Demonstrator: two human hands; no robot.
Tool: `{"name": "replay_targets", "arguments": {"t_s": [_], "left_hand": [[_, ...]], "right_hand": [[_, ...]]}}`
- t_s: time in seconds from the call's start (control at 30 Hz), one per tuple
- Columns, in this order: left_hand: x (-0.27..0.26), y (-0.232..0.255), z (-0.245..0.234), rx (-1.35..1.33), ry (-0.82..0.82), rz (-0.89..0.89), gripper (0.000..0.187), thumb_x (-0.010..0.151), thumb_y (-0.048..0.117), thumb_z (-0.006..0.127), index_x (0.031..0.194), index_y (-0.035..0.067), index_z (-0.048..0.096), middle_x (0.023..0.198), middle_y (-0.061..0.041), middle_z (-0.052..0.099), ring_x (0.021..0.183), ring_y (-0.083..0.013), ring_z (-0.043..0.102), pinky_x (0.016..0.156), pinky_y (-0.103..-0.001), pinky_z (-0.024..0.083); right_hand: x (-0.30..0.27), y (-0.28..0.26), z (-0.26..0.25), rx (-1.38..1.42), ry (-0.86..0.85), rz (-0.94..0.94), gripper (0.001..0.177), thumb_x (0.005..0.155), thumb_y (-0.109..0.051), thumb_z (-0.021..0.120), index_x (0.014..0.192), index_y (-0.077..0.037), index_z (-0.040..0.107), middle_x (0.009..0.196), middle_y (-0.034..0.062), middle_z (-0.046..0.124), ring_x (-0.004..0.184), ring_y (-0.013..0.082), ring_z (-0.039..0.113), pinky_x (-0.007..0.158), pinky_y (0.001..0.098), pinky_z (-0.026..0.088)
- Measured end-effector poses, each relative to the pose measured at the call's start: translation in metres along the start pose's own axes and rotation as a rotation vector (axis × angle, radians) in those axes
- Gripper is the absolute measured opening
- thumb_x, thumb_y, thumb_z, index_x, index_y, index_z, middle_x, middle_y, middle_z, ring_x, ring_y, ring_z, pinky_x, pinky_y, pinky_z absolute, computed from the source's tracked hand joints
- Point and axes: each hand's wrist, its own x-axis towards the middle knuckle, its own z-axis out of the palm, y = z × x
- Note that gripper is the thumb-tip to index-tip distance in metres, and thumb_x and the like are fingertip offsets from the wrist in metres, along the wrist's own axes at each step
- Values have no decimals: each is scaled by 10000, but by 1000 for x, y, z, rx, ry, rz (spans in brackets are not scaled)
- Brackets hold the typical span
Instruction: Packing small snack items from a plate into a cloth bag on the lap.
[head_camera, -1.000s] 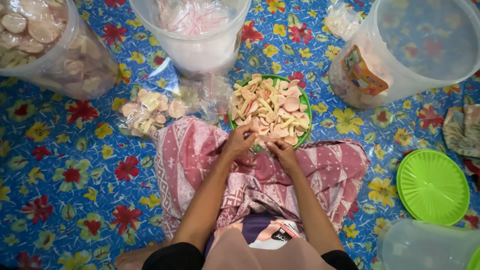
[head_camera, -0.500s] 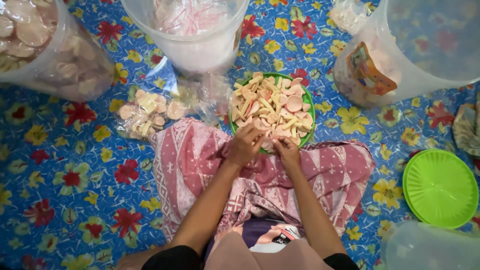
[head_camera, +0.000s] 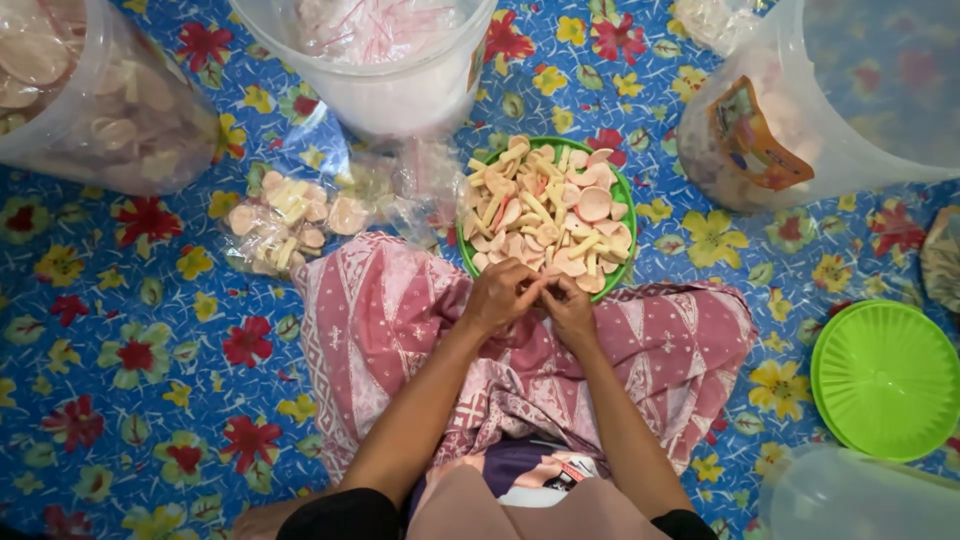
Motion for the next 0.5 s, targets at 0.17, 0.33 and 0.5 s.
{"name": "replay_targets", "arguments": {"t_s": [0.17, 0.33, 0.5], "left_hand": [[1, -5, 2, 66, -7, 10, 77, 806, 251, 661, 803, 177, 641, 696, 6, 571, 686, -207, 620, 658, -321, 467], [4, 1, -4, 120, 6, 47, 95, 816, 244, 626, 767, 173, 587, 681, 2, 524, 691, -218, 597, 653, -333, 456], [4, -2, 1, 146, 45, 80, 108, 799, 238, 629, 745, 167, 569, 681, -7, 516, 688, -226, 590, 651, -337, 451]], "right_hand": [[-4, -24, 5, 56, 20, 28, 47, 830, -30, 655, 876, -40, 647, 775, 20, 572, 721, 82, 537, 678, 212, 482], [-8, -34, 11, 52, 53, -15, 72, 822, -66, 687, 872, -41, 642, 799, 40, 568, 740, 103, 558, 696, 243, 490], [-14, -43, 12, 66, 115, -40, 68, 841, -81, 675, 877, -51, 626, 828, 33, 568, 759, 100, 554, 711, 237, 483]]}}
